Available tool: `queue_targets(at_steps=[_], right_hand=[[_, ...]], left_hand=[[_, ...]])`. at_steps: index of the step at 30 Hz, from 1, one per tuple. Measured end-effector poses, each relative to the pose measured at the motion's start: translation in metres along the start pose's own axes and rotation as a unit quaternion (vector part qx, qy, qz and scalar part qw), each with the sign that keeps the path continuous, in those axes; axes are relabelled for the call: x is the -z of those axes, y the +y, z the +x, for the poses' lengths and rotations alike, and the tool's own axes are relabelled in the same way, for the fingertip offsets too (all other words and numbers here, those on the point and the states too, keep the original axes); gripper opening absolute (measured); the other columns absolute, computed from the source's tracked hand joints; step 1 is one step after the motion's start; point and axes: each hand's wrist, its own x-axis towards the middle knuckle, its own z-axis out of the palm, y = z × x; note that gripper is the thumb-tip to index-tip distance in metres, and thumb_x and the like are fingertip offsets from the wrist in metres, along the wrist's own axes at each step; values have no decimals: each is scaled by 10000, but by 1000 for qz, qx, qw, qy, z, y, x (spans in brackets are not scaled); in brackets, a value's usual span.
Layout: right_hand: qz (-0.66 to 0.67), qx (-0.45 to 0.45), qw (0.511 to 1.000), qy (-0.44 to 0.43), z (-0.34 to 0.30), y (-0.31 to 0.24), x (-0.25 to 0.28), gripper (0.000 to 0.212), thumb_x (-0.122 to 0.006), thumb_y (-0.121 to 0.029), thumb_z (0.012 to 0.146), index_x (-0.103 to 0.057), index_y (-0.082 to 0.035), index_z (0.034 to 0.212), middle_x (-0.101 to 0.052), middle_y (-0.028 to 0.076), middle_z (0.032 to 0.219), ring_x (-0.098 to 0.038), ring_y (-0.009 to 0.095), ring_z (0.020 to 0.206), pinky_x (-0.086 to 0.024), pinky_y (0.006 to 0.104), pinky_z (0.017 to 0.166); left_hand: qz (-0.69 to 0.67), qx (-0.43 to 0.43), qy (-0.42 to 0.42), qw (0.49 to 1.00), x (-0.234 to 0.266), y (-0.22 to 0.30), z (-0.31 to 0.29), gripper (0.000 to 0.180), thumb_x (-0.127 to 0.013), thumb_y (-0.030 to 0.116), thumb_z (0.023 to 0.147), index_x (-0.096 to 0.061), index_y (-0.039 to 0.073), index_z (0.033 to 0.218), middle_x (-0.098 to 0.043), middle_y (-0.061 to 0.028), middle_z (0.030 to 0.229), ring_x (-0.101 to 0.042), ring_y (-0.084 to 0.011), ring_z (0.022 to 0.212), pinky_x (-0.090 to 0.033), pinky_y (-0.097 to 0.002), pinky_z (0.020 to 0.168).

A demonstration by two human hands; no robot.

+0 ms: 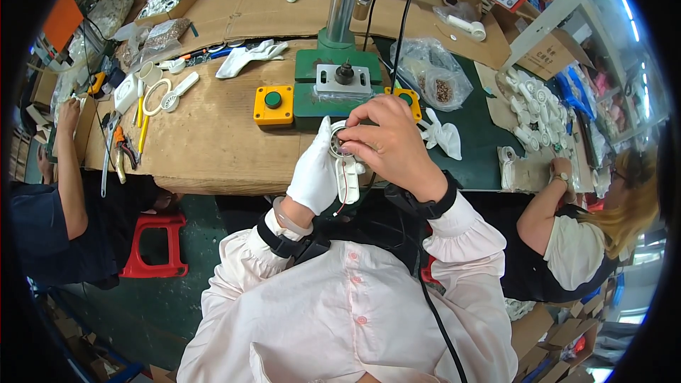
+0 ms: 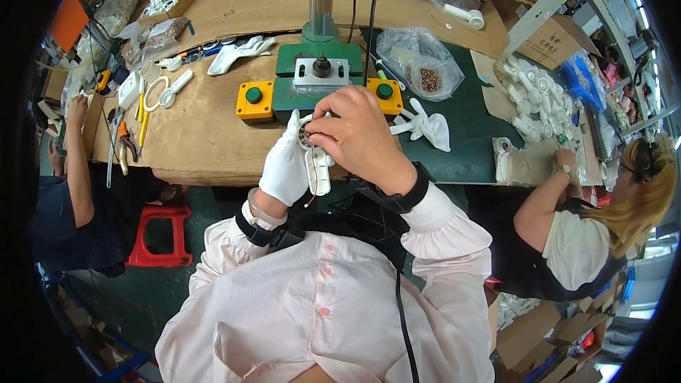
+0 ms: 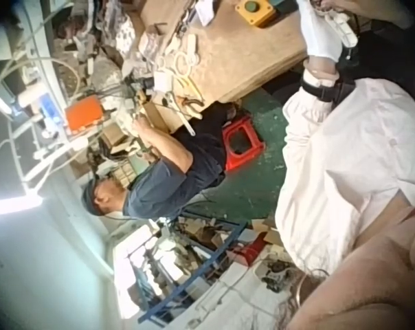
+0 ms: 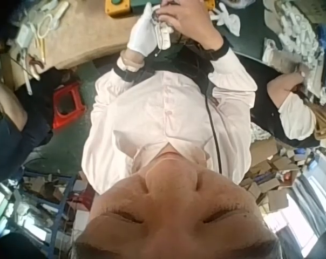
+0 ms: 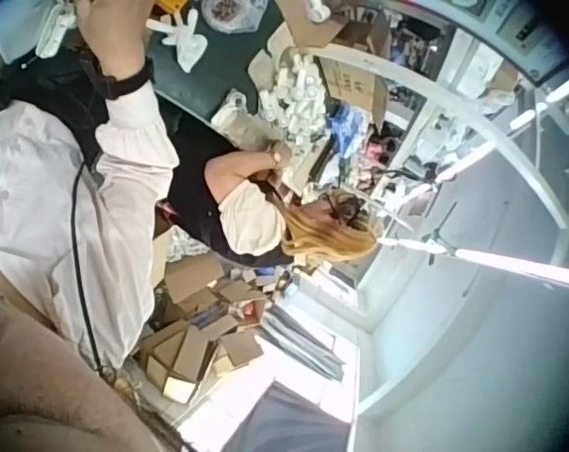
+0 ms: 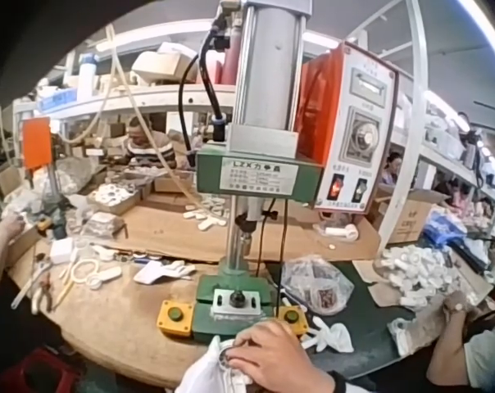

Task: The person assembles a fan component by hand, inserting a motor and wires into a plastic housing. They then place the assembly into a press machine, activate it by pressing two buttons, and remove the completed part.

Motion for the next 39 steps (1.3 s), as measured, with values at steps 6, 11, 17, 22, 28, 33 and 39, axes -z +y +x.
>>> queue_targets(at_steps=[6, 11, 17, 22, 28, 33, 39], right_hand=[[-5, 13, 1000, -5, 1, 4, 1, 173, -785, -188, 733, -753, -133, 893, -631, 3, 953, -553, 256, 988, -392, 442, 962], [22, 22, 999, 10, -19, -3, 5, 211, -777, -167, 739, -738, -166, 946, -643, -3, 996, -561, 251, 1039, -373, 466, 1031], [9, 92, 996, -8, -59, -36, -21, 237, -752, -142, 736, -717, -196, 964, -657, -14, 1055, -581, 193, 1044, -392, 444, 1050], [-72, 130, 988, 39, -68, -33, -31, 205, -725, -137, 748, -720, -193, 945, -670, -30, 1065, -588, 156, 1020, -406, 405, 1040], [-85, 131, 986, 55, -70, -34, -25, 175, -713, -151, 757, -728, -197, 925, -691, -72, 1009, -593, 132, 994, -417, 377, 1022], [-84, 130, 986, 58, -70, -34, -25, 179, -717, -152, 753, -730, -193, 927, -694, -78, 987, -594, 128, 984, -425, 379, 1011], [-74, 132, 987, 50, -71, -28, -28, 174, -723, -146, 751, -730, -186, 920, -693, -72, 984, -597, 131, 977, -432, 384, 999]], left_hand=[[-4, -7, -43, 999, 7, 5, 1, 478, -374, 446, 1050, -518, 54, 1284, -621, -62, 1099, -633, -159, 926, -557, -327, 781], [-47, 22, -56, 997, -8, 15, -4, 486, -409, 448, 1039, -510, 51, 1302, -630, -96, 1155, -626, -175, 933, -550, -329, 785], [20, -9, -67, 998, 9, 14, 3, 455, -454, 373, 1036, -476, 36, 1340, -614, -129, 1201, -622, -173, 898, -548, -313, 764], [70, -17, -34, 997, 2, 17, 2, 406, -522, 236, 995, -463, 42, 1348, -610, -147, 1221, -606, -163, 836, -545, -294, 702], [76, -21, -36, 996, 0, 19, 3, 397, -544, 199, 975, -468, 38, 1330, -611, -160, 1222, -602, -160, 826, -541, -287, 684], [88, -33, -22, 995, -4, 16, 2, 387, -540, 190, 977, -468, 39, 1326, -610, -157, 1224, -601, -160, 817, -541, -286, 683], [95, -43, -8, 995, -6, 16, 1, 372, -529, 160, 980, -467, 44, 1328, -608, -152, 1230, -597, -155, 815, -537, -279, 686]])
